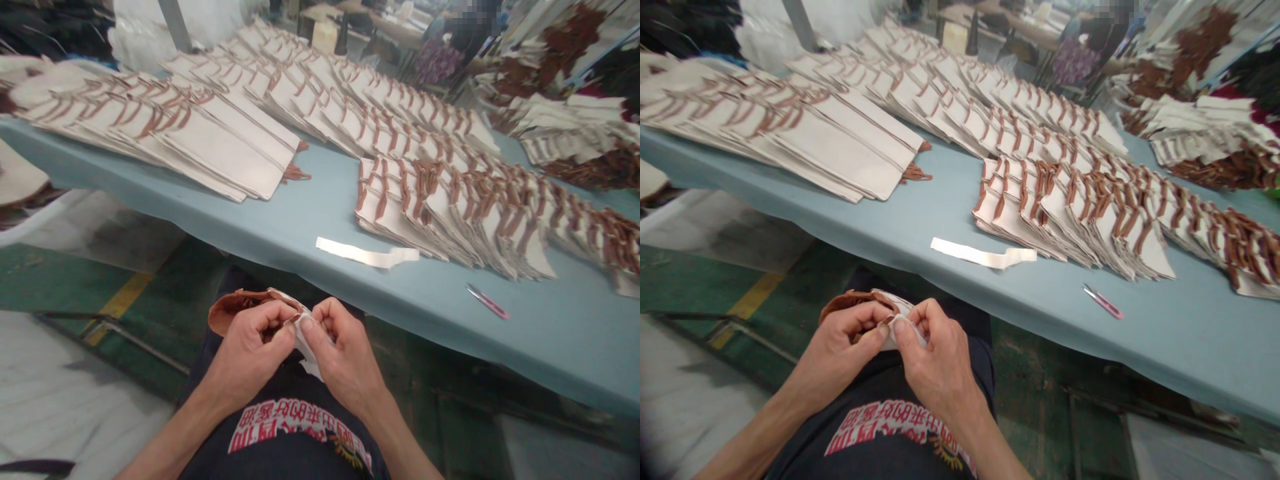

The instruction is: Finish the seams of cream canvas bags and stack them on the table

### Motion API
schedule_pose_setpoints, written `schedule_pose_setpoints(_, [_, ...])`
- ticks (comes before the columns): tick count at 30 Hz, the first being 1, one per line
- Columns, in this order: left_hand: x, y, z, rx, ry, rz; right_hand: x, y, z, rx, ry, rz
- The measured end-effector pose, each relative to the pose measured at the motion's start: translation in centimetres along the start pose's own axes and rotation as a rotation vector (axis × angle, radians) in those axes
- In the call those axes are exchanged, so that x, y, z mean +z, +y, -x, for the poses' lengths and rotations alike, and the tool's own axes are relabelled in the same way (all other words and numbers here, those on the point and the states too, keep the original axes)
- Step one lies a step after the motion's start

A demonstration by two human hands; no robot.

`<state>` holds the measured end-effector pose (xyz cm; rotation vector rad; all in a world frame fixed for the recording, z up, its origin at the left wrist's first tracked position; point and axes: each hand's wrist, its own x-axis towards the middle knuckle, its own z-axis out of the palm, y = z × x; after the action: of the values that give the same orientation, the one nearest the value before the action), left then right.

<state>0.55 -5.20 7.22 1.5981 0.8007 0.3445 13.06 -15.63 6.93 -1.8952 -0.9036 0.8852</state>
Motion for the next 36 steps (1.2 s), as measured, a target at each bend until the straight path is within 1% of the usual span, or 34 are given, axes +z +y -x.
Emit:
schedule_pose_setpoints(4, [0.0,0.2,-0.1,-0.019,-0.018,0.025,0.0,0.2,0.0,0.007,-0.002,-0.038])
schedule_pose_setpoints(11, [-0.5,0.2,-0.3,-0.075,-0.091,0.112,0.1,0.7,-0.1,0.102,-0.134,-0.348])
schedule_pose_setpoints(16, [-1.2,-1.0,0.5,-0.109,-0.142,0.266,-0.3,0.0,0.1,0.203,-0.237,-0.521])
schedule_pose_setpoints(19, [-1.6,-1.3,1.0,-0.131,-0.164,0.357,-0.7,-0.6,0.5,0.232,-0.284,-0.589])
schedule_pose_setpoints(22, [-1.7,-0.9,1.3,-0.146,-0.191,0.444,-1.0,-1.1,0.8,0.213,-0.271,-0.580])
schedule_pose_setpoints(25, [-1.6,-0.5,1.4,-0.180,-0.205,0.518,-1.1,-1.3,0.9,0.145,-0.189,-0.501])
schedule_pose_setpoints(28, [-1.6,-0.4,1.6,-0.186,-0.208,0.545,-1.0,-1.2,1.0,0.076,-0.141,-0.405])
schedule_pose_setpoints(29, [-1.6,-0.4,1.6,-0.181,-0.207,0.545,-1.0,-1.2,1.0,0.034,-0.090,-0.341])
schedule_pose_setpoints(31, [-1.6,-0.4,1.6,-0.162,-0.191,0.534,-1.3,-1.5,1.2,-0.115,0.102,-0.159])
schedule_pose_setpoints(33, [-1.6,-0.3,1.6,-0.140,-0.169,0.517,-1.9,-2.0,1.5,-0.337,0.310,0.057])
schedule_pose_setpoints(34, [-1.6,-0.3,1.6,-0.132,-0.165,0.509,-2.2,-2.4,1.7,-0.457,0.375,0.160])
schedule_pose_setpoints(35, [-1.6,-0.3,1.6,-0.128,-0.163,0.500,-2.4,-2.8,1.9,-0.570,0.403,0.248])
schedule_pose_setpoints(36, [-1.6,-0.2,1.5,-0.123,-0.161,0.491,-2.6,-3.1,2.1,-0.665,0.399,0.323])
